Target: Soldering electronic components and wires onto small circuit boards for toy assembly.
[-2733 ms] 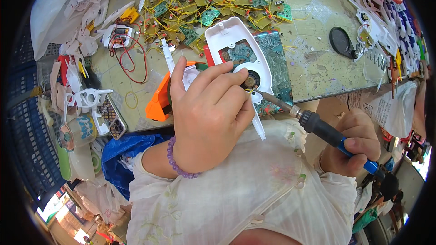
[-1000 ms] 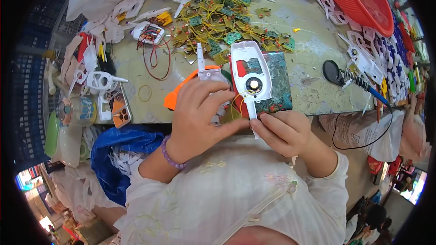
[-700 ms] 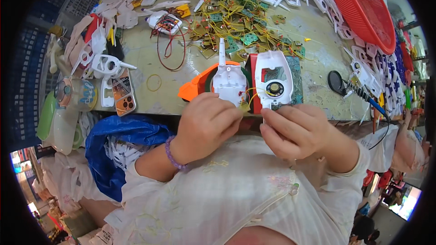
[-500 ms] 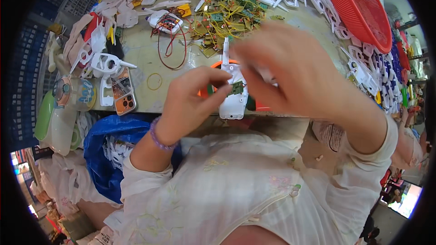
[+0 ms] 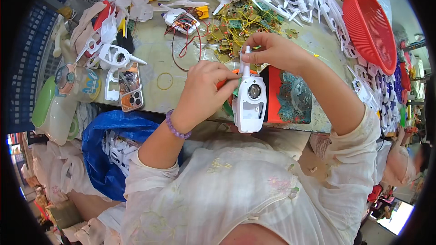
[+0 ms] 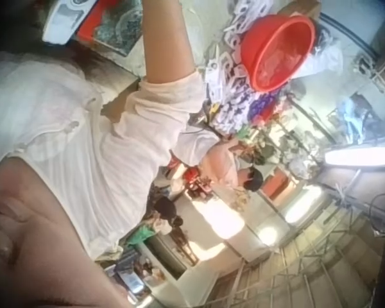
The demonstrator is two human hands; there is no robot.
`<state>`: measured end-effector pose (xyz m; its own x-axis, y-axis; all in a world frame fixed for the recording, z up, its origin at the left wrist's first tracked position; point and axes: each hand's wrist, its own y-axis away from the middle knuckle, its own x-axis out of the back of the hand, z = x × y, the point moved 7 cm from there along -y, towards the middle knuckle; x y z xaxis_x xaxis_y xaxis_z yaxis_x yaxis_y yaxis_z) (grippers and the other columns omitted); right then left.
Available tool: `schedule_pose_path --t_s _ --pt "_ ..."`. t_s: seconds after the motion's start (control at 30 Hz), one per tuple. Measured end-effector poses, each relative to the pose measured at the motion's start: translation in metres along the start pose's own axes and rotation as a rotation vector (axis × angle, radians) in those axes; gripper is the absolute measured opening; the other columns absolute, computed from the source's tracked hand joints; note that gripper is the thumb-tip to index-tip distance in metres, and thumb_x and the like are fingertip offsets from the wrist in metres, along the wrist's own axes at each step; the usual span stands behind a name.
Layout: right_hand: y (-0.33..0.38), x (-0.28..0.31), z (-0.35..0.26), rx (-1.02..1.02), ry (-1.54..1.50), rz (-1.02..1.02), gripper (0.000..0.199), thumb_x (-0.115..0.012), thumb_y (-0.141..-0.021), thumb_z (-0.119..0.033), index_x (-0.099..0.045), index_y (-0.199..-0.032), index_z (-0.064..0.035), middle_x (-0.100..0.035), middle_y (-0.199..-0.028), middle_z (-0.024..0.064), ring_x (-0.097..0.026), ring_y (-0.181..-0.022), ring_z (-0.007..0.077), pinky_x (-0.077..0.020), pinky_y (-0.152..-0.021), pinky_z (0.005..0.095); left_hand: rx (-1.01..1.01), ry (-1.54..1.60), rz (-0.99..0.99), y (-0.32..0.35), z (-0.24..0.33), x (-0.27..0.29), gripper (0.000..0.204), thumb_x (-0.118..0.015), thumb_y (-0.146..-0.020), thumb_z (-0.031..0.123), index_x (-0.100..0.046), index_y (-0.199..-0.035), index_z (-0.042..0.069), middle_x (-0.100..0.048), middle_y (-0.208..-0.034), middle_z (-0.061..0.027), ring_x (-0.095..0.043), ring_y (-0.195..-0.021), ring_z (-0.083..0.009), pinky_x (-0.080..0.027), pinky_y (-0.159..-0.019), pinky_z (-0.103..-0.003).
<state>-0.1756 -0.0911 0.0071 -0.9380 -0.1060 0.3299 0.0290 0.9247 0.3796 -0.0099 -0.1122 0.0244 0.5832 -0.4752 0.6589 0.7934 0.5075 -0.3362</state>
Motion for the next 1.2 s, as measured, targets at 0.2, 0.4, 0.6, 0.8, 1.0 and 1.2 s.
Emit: schedule_pose_path --t_s 0.2,0.4,0.6,0.8,1.0,1.2 --pt "-0.008 -0.017 -0.001 -0.041 -0.197 -0.107 0.046 -0.071 -0.081 -0.006 -0.046 -0.119 -0.0026 -0.061 -0.088 0.0042 -0.061 -0.08 0.0107 -0.0508 -0.071 0.0244 0.161 0.18 0.115 0.009 -0.003 0.009 0.045 -0.072 -0.078 0.027 -0.06 -0.109 -0.002 -0.064 -0.09 -0.0127 -0.06 -0.082 -0.0235 -0.047 -0.073 -0.035" --pt "0.009 -0.027 -0.037 0.094 -0.362 -0.144 0.035 -0.069 -0.082 -0.01 -0.052 -0.111 -0.005 -0.061 -0.092 0.0046 -0.061 -0.083 0.0128 -0.0507 -0.069 0.0257 0.333 0.659 -0.035 0.022 0.01 0.0 0.08 -0.079 -0.071 0.038 -0.044 -0.128 -0.005 -0.065 -0.103 -0.0196 -0.066 -0.089 -0.0282 -0.051 -0.078 -0.036" --pt "0.057 -0.053 -0.067 0.326 -0.394 -0.006 0.046 -0.066 -0.084 -0.007 -0.045 -0.124 -0.0026 -0.057 -0.109 0.0084 -0.061 -0.092 0.0162 -0.0509 -0.078 0.0272 0.355 0.359 -0.278 0.057 0.003 0.065 0.061 -0.08 -0.072 0.03 -0.056 -0.118 -0.001 -0.064 -0.103 -0.0097 -0.06 -0.095 -0.017 -0.046 -0.083 -0.029" --pt "0.139 -0.061 -0.04 0.375 -0.185 -0.07 0.041 -0.069 -0.079 -0.008 -0.054 -0.116 0.0001 -0.062 -0.1 0.009 -0.059 -0.086 0.0169 -0.0468 -0.077 0.0287 0.594 0.075 -0.847 0.175 -0.054 0.144 0.063 -0.084 -0.063 0.026 -0.059 -0.115 0.002 -0.064 -0.103 -0.0127 -0.061 -0.096 -0.0268 -0.047 -0.083 -0.033" --pt "0.138 -0.137 -0.017 0.446 0.035 -0.37 0.03 -0.071 -0.079 -0.014 -0.062 -0.104 0.0008 -0.064 -0.095 0.0145 -0.064 -0.082 0.0247 -0.0511 -0.072 0.0309 0.868 -0.263 -0.911 0.268 -0.119 0.133 0.062 -0.082 -0.059 0.025 -0.061 -0.114 0.004 -0.065 -0.103 -0.0177 -0.063 -0.093 -0.0273 -0.048 -0.081 -0.033" --pt "0.138 -0.145 0.012 0.414 -0.074 -0.212 0.026 -0.068 -0.083 -0.013 -0.063 -0.105 -0.0003 -0.065 -0.098 0.0137 -0.064 -0.086 0.0252 -0.0526 -0.074 0.0328 0.726 -0.766 -0.889 0.25 -0.086 0.139 0.033 -0.076 -0.065 0.025 -0.071 -0.091 0.007 -0.067 -0.09 -0.0149 -0.063 -0.088 -0.0335 -0.049 -0.078 -0.043"
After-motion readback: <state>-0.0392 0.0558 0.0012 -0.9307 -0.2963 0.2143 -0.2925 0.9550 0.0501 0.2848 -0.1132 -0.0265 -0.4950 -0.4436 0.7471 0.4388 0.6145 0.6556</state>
